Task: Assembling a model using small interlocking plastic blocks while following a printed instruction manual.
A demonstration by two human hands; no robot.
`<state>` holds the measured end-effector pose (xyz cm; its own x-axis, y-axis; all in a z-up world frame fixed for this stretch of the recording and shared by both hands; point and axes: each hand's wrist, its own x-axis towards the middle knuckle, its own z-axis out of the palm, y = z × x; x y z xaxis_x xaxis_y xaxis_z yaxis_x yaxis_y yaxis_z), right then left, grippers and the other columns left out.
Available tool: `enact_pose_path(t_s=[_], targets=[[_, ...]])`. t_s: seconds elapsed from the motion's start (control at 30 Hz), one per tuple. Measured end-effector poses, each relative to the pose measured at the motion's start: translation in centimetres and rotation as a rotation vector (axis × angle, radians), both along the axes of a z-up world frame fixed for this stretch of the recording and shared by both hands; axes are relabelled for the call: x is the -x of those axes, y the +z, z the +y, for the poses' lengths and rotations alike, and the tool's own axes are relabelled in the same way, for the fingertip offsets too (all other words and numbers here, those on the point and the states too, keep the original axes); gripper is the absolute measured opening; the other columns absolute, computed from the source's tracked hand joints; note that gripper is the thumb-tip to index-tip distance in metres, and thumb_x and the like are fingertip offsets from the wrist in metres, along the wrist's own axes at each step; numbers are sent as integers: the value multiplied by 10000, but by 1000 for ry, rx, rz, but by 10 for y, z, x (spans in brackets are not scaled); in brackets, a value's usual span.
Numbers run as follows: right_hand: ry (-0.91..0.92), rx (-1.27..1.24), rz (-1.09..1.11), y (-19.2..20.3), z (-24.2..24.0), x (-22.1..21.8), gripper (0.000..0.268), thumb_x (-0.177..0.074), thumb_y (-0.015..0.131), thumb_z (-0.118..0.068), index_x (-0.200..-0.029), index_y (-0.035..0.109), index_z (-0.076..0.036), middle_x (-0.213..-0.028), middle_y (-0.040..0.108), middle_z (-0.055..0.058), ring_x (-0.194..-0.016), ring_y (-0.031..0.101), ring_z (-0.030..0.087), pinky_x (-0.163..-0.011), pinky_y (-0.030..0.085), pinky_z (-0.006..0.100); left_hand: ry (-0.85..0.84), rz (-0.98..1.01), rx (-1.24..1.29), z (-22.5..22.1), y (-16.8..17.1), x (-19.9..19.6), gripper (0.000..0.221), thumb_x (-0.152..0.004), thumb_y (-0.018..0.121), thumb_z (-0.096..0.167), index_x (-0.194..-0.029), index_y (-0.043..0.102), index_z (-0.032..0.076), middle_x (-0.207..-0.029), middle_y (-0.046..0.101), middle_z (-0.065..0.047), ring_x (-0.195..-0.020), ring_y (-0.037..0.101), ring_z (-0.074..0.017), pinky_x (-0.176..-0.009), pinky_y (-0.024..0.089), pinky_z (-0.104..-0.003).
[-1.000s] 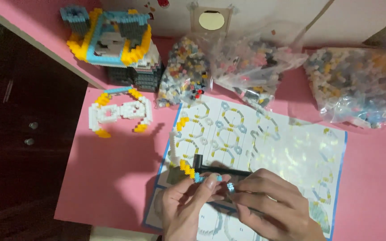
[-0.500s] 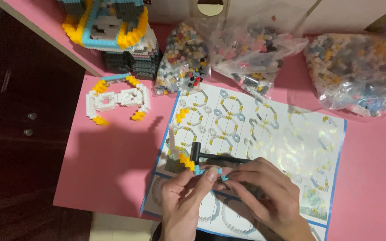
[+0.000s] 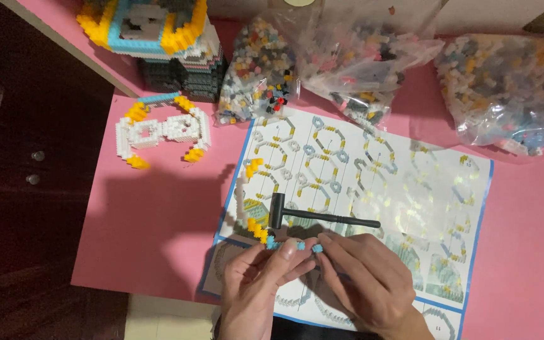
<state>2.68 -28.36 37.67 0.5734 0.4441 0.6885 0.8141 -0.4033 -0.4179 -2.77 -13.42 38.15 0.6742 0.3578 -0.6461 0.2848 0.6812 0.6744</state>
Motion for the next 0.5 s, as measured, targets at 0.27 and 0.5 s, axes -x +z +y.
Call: enact_pose_path(t_s=[0.27,0.5], targets=[[-28,-390,684,-1,-2,7,110,-890,738,-26,-982,713,29,-954,792,190,-884,809,282,-831,663,336,-30,-80,-85,4,3,-4,282,-831,801,161,-832,782,-120,-940,896,-383,-787,867,-375,-744,729,-423],[-39,-699,1193,-5,-18,8,147,-728,858,89,-845,782,42,-952,812,220,-877,787,290,-799,705,430,-56,-37,-208,10,14,-4,222,-821,810,196,-885,844,-14,-915,938,-271,-920,905,-305,-954,685,-431]])
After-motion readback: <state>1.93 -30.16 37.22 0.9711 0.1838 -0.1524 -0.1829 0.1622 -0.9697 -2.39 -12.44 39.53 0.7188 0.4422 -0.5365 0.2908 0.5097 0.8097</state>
